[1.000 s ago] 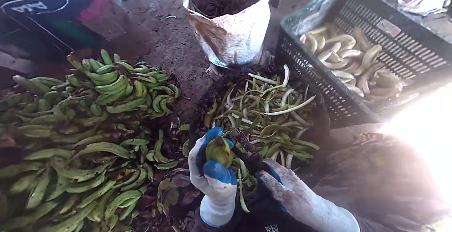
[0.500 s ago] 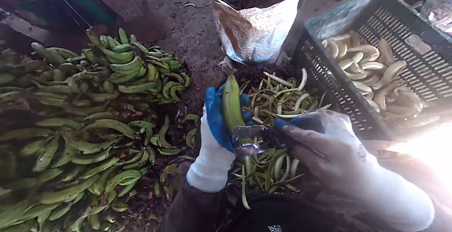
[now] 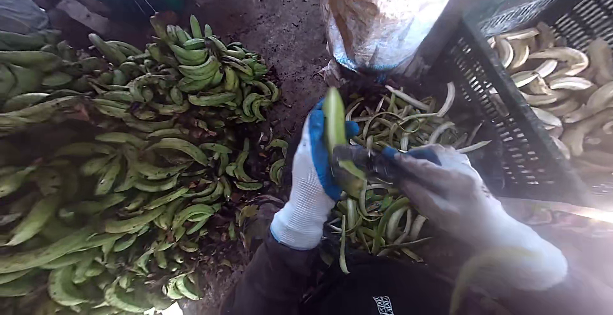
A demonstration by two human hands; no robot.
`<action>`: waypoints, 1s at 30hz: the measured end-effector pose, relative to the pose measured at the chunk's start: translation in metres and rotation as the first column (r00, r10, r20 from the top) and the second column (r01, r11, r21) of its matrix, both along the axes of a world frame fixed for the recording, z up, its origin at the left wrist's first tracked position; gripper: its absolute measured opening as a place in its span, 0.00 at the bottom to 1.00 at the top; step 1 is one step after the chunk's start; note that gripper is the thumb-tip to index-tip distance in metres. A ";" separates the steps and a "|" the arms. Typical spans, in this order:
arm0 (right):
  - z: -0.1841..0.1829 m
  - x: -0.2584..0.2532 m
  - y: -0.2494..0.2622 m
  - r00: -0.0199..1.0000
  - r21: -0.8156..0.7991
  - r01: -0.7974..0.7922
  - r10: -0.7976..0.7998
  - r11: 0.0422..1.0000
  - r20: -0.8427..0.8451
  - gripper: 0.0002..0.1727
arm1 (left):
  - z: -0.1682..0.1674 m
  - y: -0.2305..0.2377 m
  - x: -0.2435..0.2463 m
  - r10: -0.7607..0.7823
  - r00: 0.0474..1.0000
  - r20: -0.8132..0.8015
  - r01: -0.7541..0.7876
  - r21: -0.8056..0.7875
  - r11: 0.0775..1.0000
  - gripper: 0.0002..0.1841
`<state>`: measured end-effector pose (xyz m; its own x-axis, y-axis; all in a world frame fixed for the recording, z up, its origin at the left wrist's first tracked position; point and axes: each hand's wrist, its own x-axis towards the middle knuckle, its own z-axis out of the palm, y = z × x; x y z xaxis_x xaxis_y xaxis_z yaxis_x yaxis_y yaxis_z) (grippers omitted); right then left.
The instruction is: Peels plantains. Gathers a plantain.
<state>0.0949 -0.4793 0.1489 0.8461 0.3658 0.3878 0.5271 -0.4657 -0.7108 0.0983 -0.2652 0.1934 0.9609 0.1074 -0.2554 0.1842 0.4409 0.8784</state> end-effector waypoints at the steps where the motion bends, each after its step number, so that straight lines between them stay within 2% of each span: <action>1: -0.006 0.008 0.004 0.993 -0.034 0.085 -0.082 0.996 0.079 0.18 | -0.006 -0.010 -0.004 -0.047 0.999 -0.011 0.046 -0.014 0.999 0.22; 2: -0.010 0.020 0.003 0.979 -0.099 0.175 -0.162 0.980 0.125 0.19 | -0.015 -0.020 -0.009 -0.093 0.995 -0.046 0.090 -0.063 0.994 0.23; 4: -0.014 0.042 -0.007 0.956 -0.268 0.293 -0.285 0.918 0.070 0.23 | -0.021 -0.029 -0.019 -0.189 0.971 -0.144 0.163 -0.174 0.971 0.26; 5: -0.013 0.048 -0.014 0.950 -0.309 0.301 -0.310 0.902 0.020 0.23 | -0.018 -0.027 -0.020 -0.192 0.967 -0.170 0.154 -0.216 0.964 0.26; 7: -0.005 0.040 -0.021 0.967 -0.238 0.219 -0.243 0.946 -0.079 0.22 | -0.016 -0.008 -0.013 -0.150 0.985 -0.082 0.120 -0.291 0.949 0.23; 8: 0.000 0.031 -0.021 0.983 -0.156 0.134 -0.152 0.979 -0.105 0.22 | -0.017 0.004 -0.010 -0.100 0.995 -0.007 0.094 -0.281 0.955 0.22; 10: 0.007 0.010 -0.017 0.987 0.006 -0.041 0.041 0.999 -0.156 0.21 | -0.005 0.013 -0.002 0.030 0.997 0.075 -0.019 -0.134 0.991 0.21; 11: 0.008 0.002 -0.011 0.986 0.032 -0.065 0.069 0.997 -0.149 0.20 | 0.005 0.010 0.000 0.079 0.994 0.071 -0.077 -0.029 0.997 0.20; 13: 0.000 0.000 0.003 0.999 -0.003 0.032 -0.032 0.999 0.002 0.19 | 0.014 -0.006 -0.004 0.070 0.997 0.012 -0.071 0.111 0.991 0.21; 15: -0.007 0.020 0.008 0.977 -0.079 0.180 -0.169 0.980 0.133 0.18 | -0.007 -0.022 -0.012 -0.018 0.997 -0.080 0.017 -0.014 1.000 0.22; 16: -0.009 0.031 0.005 0.963 -0.137 0.247 -0.227 0.959 0.146 0.18 | -0.016 -0.026 -0.017 -0.078 0.989 -0.123 0.066 -0.099 0.993 0.23; 18: -0.007 0.043 -0.006 0.958 -0.247 0.287 -0.280 0.925 0.065 0.22 | -0.016 -0.026 -0.023 -0.145 0.977 -0.159 0.120 -0.157 0.980 0.23; 20: 0.000 0.034 -0.013 0.975 -0.217 0.205 -0.218 0.955 -0.038 0.24 | -0.012 -0.012 -0.021 -0.043 0.998 -0.045 0.039 -0.101 0.994 0.21; 22: 0.006 0.014 -0.012 0.995 -0.066 0.042 -0.048 0.997 -0.093 0.23 | -0.002 -0.001 -0.011 0.147 0.982 0.120 -0.153 0.040 0.987 0.22; 24: 0.006 0.000 -0.003 0.998 0.029 -0.006 0.008 1.000 -0.062 0.20 | 0.011 -0.003 -0.003 0.228 0.956 0.183 -0.259 0.167 0.951 0.24; 26: 0.000 0.007 0.008 0.991 0.009 0.121 -0.122 0.993 0.061 0.18 | 0.011 -0.016 -0.013 0.090 0.994 0.068 -0.102 0.204 0.974 0.25; 28: -0.001 0.031 0.007 0.957 -0.100 0.277 -0.264 0.956 0.124 0.20 | -0.006 -0.028 -0.024 -0.102 0.994 -0.044 0.104 0.055 0.993 0.25; 30: 0.001 0.044 -0.006 0.947 -0.182 0.318 -0.319 0.930 0.024 0.23 | -0.005 -0.029 -0.024 -0.140 0.986 -0.087 0.142 0.017 0.990 0.24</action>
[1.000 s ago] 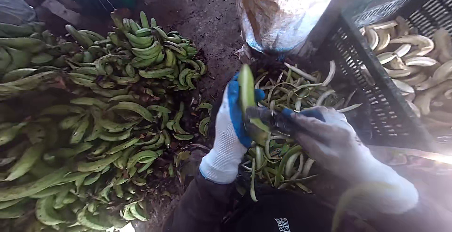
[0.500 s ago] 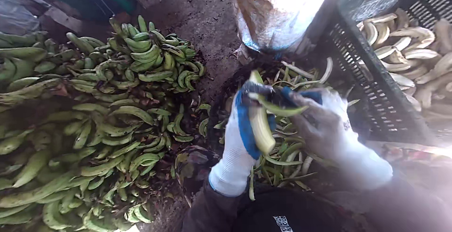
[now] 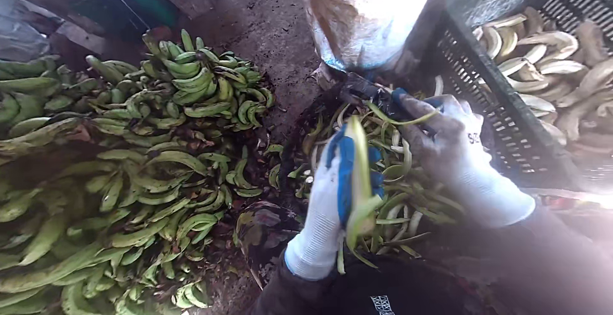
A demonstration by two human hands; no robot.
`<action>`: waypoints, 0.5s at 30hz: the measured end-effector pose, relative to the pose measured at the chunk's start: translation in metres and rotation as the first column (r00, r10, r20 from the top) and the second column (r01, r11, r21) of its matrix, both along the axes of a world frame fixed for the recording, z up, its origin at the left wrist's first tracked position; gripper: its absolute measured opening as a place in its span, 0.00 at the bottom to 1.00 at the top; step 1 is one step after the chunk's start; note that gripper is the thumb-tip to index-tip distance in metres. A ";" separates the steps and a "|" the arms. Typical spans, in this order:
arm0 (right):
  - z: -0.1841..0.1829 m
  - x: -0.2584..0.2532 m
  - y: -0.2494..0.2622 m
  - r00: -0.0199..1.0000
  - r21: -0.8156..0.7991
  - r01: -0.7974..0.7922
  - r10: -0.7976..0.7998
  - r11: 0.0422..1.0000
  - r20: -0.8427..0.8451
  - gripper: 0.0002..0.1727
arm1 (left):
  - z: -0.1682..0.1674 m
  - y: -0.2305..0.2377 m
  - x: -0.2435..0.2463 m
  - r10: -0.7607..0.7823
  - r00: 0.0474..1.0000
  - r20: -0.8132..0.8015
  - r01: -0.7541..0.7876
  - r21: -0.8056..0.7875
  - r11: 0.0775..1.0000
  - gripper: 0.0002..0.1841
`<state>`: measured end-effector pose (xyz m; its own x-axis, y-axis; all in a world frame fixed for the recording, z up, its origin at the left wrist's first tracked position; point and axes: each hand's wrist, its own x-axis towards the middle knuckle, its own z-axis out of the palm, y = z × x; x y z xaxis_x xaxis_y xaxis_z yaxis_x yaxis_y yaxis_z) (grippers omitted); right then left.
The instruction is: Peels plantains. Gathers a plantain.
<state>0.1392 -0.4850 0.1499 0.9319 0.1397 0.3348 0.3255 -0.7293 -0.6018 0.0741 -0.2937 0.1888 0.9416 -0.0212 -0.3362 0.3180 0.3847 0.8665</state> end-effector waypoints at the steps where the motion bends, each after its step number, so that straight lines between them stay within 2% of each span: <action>1: 0.003 -0.002 -0.007 0.997 0.030 -0.022 0.024 0.999 -0.069 0.24 | 0.003 0.006 0.004 0.053 0.998 0.029 -0.053 0.017 0.998 0.23; 3: 0.012 -0.019 -0.013 0.970 0.160 -0.174 0.197 0.972 -0.140 0.26 | 0.010 0.019 0.016 0.235 0.960 0.156 -0.247 0.062 0.967 0.22; 5: 0.012 -0.039 -0.007 0.934 0.239 -0.322 0.349 0.916 -0.079 0.23 | 0.008 0.026 0.027 0.335 0.904 0.267 -0.372 0.105 0.922 0.24; 6: 0.009 -0.044 0.001 0.940 0.232 -0.326 0.340 0.916 -0.018 0.21 | 0.003 0.026 0.026 0.290 0.909 0.299 -0.342 0.138 0.930 0.24; 8: 0.000 -0.037 0.012 0.970 0.174 -0.242 0.232 0.955 0.080 0.20 | -0.005 0.018 0.014 0.127 0.972 0.196 -0.163 0.182 0.970 0.22; 10: -0.006 -0.014 0.008 0.988 0.069 -0.139 0.135 0.988 0.070 0.21 | -0.010 0.007 0.007 -0.015 1.000 0.027 0.012 0.082 0.997 0.21; 11: -0.008 -0.005 0.002 0.995 0.014 -0.103 0.103 0.995 0.006 0.23 | -0.012 0.004 0.005 -0.071 0.997 -0.040 0.071 0.003 0.997 0.23; 13: -0.008 -0.002 -0.005 0.992 -0.009 -0.084 0.082 0.996 -0.097 0.23 | -0.002 0.005 0.004 -0.046 0.994 -0.102 0.047 0.003 0.999 0.26; 15: -0.005 -0.017 -0.003 0.988 0.070 -0.121 0.127 0.990 -0.089 0.23 | -0.001 0.015 0.011 0.118 0.992 0.038 -0.119 0.043 0.992 0.24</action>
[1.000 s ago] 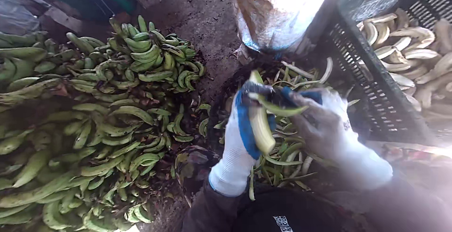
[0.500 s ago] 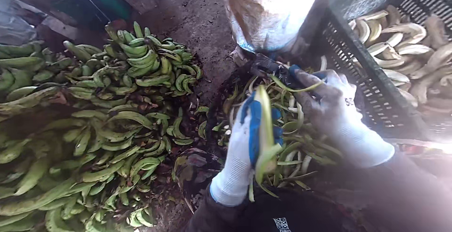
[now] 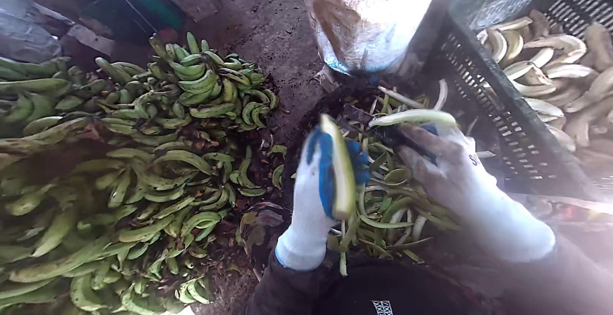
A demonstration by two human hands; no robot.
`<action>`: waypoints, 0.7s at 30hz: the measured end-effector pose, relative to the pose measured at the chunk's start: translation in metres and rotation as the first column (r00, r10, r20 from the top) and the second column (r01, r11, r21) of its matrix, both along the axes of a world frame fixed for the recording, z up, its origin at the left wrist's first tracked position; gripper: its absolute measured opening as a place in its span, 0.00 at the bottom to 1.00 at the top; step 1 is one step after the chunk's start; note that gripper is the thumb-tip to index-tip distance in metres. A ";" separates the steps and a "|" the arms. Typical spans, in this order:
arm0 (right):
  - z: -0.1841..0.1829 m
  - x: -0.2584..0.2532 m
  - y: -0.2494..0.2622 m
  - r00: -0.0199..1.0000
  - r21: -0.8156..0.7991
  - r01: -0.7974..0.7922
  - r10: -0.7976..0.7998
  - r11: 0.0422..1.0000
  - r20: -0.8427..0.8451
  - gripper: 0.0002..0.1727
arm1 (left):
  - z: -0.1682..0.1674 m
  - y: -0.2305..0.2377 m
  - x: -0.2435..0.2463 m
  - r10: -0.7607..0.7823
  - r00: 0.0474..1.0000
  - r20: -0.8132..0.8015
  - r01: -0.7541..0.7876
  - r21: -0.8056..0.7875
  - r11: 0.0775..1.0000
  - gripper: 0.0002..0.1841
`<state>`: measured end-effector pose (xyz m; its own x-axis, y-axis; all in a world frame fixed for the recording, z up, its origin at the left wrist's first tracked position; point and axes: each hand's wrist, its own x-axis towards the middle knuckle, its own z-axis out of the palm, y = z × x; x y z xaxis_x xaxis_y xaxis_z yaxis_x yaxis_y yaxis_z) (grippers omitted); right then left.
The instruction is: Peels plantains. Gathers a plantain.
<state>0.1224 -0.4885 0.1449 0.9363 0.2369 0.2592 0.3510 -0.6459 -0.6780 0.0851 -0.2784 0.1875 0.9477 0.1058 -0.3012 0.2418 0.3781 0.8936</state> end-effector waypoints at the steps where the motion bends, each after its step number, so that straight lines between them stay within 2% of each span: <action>1: 0.003 -0.014 0.003 0.999 0.056 -0.042 0.042 0.998 0.009 0.23 | 0.001 0.004 0.006 0.126 0.990 0.070 -0.128 0.032 0.991 0.24; 3: 0.005 -0.039 0.012 0.992 0.144 -0.096 0.082 0.985 0.101 0.20 | 0.009 0.004 0.022 0.338 0.926 0.168 -0.342 -0.003 0.940 0.22; 4: 0.002 -0.045 0.018 0.985 0.162 -0.093 0.067 0.982 0.158 0.18 | 0.011 0.001 0.026 0.355 0.914 0.196 -0.352 -0.047 0.935 0.22; 6: -0.004 -0.037 0.023 0.976 0.143 -0.053 0.021 0.988 0.215 0.17 | -0.001 -0.001 0.017 0.121 0.967 0.223 -0.125 0.005 0.992 0.22; 8: -0.003 -0.010 0.014 0.986 0.034 0.010 -0.015 0.999 0.165 0.20 | -0.014 -0.005 0.005 -0.137 0.989 0.055 0.136 0.020 0.991 0.25; 10: -0.001 0.011 0.002 0.998 -0.134 0.059 -0.055 0.989 0.028 0.23 | -0.013 -0.006 -0.004 -0.286 0.951 -0.117 0.282 -0.048 0.958 0.27; 11: -0.001 0.014 0.000 0.997 -0.182 0.071 -0.073 0.981 -0.005 0.23 | -0.014 -0.004 -0.006 -0.273 0.954 -0.122 0.266 -0.074 0.961 0.28; 12: 0.000 0.010 0.001 0.997 -0.183 0.069 -0.072 0.981 -0.007 0.23 | -0.014 0.000 -0.006 -0.196 0.977 -0.089 0.191 -0.064 0.980 0.26; 14: -0.002 -0.013 0.011 0.997 -0.078 0.033 -0.027 0.996 0.068 0.21 | -0.006 0.004 -0.001 0.090 0.996 0.022 -0.090 0.010 0.996 0.23; 16: -0.002 -0.040 0.023 0.983 0.088 -0.016 0.000 0.996 0.183 0.17 | 0.012 0.003 0.016 0.364 0.925 0.106 -0.362 -0.044 0.931 0.21; 17: -0.004 -0.051 0.027 0.972 0.141 -0.028 -0.006 0.990 0.234 0.16 | 0.020 0.001 0.024 0.432 0.896 0.103 -0.420 -0.120 0.899 0.22; 18: -0.005 -0.057 0.031 0.965 0.165 -0.033 -0.012 0.986 0.261 0.15 | 0.023 -0.001 0.029 0.438 0.893 0.105 -0.416 -0.182 0.891 0.24; 19: -0.008 -0.057 0.032 0.961 0.173 -0.025 -0.024 0.985 0.275 0.15 | 0.018 -0.002 0.028 0.349 0.925 0.150 -0.314 -0.212 0.925 0.23; 20: -0.010 -0.049 0.032 0.958 0.167 -0.008 -0.040 0.986 0.283 0.15 | 0.008 -0.002 0.023 0.212 0.954 0.211 -0.173 -0.188 0.967 0.23; 21: -0.009 -0.037 0.028 0.963 0.136 0.015 -0.051 0.991 0.264 0.16 | -0.004 -0.001 0.016 0.052 0.971 0.234 -0.031 -0.094 0.995 0.24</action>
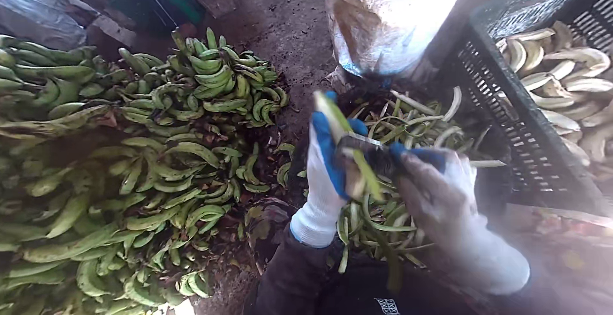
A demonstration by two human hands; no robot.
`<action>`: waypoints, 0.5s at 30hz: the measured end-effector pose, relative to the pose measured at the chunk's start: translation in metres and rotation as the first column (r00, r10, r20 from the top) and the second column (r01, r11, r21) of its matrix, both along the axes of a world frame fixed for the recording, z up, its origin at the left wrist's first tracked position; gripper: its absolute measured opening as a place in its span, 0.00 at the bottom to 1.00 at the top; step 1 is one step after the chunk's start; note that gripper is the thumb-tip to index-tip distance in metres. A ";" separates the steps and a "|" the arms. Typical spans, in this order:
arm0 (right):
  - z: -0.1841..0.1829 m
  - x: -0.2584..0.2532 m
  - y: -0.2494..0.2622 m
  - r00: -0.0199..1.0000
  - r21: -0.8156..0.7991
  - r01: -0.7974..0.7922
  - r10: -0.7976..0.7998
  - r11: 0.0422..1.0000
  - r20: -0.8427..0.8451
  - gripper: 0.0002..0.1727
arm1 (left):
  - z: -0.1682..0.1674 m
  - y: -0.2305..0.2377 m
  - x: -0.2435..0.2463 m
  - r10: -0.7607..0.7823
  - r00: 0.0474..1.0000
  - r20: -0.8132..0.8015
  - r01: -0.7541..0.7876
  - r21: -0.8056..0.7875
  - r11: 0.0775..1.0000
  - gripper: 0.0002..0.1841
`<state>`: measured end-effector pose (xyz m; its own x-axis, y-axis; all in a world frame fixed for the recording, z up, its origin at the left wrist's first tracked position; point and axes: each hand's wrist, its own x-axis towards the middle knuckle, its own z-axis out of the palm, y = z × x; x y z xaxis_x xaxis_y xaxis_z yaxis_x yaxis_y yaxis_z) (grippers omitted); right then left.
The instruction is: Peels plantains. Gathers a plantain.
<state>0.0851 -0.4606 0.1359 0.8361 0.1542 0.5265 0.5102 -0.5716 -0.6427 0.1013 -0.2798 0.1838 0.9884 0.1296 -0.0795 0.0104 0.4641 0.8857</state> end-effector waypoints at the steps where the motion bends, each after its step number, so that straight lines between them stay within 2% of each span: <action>1: 0.002 0.014 -0.007 0.998 -0.058 0.012 -0.016 0.998 -0.053 0.18 | -0.008 0.000 -0.008 -0.123 0.990 -0.066 0.129 0.097 0.987 0.24; 3: 0.008 0.036 -0.022 0.974 -0.235 0.008 -0.061 0.972 -0.219 0.22 | -0.020 0.003 -0.019 -0.346 0.905 -0.249 0.377 0.089 0.922 0.29; 4: 0.010 0.041 -0.027 0.956 -0.311 -0.014 -0.078 0.950 -0.283 0.23 | -0.023 0.006 -0.024 -0.367 0.881 -0.299 0.401 0.056 0.915 0.32; 5: 0.010 0.040 -0.028 0.950 -0.357 -0.035 -0.080 0.933 -0.303 0.23 | -0.023 0.009 -0.025 -0.327 0.889 -0.321 0.358 0.039 0.933 0.30; 6: 0.012 0.034 -0.025 0.949 -0.352 -0.050 -0.065 0.935 -0.308 0.23 | -0.021 0.010 -0.024 -0.229 0.916 -0.330 0.253 0.030 0.967 0.26; 7: 0.014 0.023 -0.018 0.954 -0.313 -0.065 -0.033 0.948 -0.297 0.23 | -0.017 0.010 -0.022 -0.087 0.936 -0.340 0.101 0.022 0.995 0.22; 9: 0.012 0.001 -0.007 0.983 -0.184 -0.075 0.041 0.980 -0.180 0.23 | -0.016 0.014 -0.013 0.142 0.943 -0.303 -0.162 -0.044 0.986 0.20; 11: 0.010 -0.014 -0.004 0.995 -0.060 -0.086 0.082 0.995 -0.055 0.20 | -0.018 0.023 -0.004 0.159 0.953 -0.259 -0.214 -0.200 0.956 0.22; 13: 0.005 -0.024 -0.005 0.996 -0.020 -0.084 0.084 0.996 0.016 0.16 | 0.003 0.018 0.003 0.146 0.938 -0.315 -0.242 -0.291 0.925 0.23; 15: 0.002 -0.021 -0.002 0.998 -0.015 -0.059 0.060 0.998 0.021 0.16 | 0.017 0.005 -0.001 0.165 0.950 -0.264 -0.190 -0.073 0.979 0.20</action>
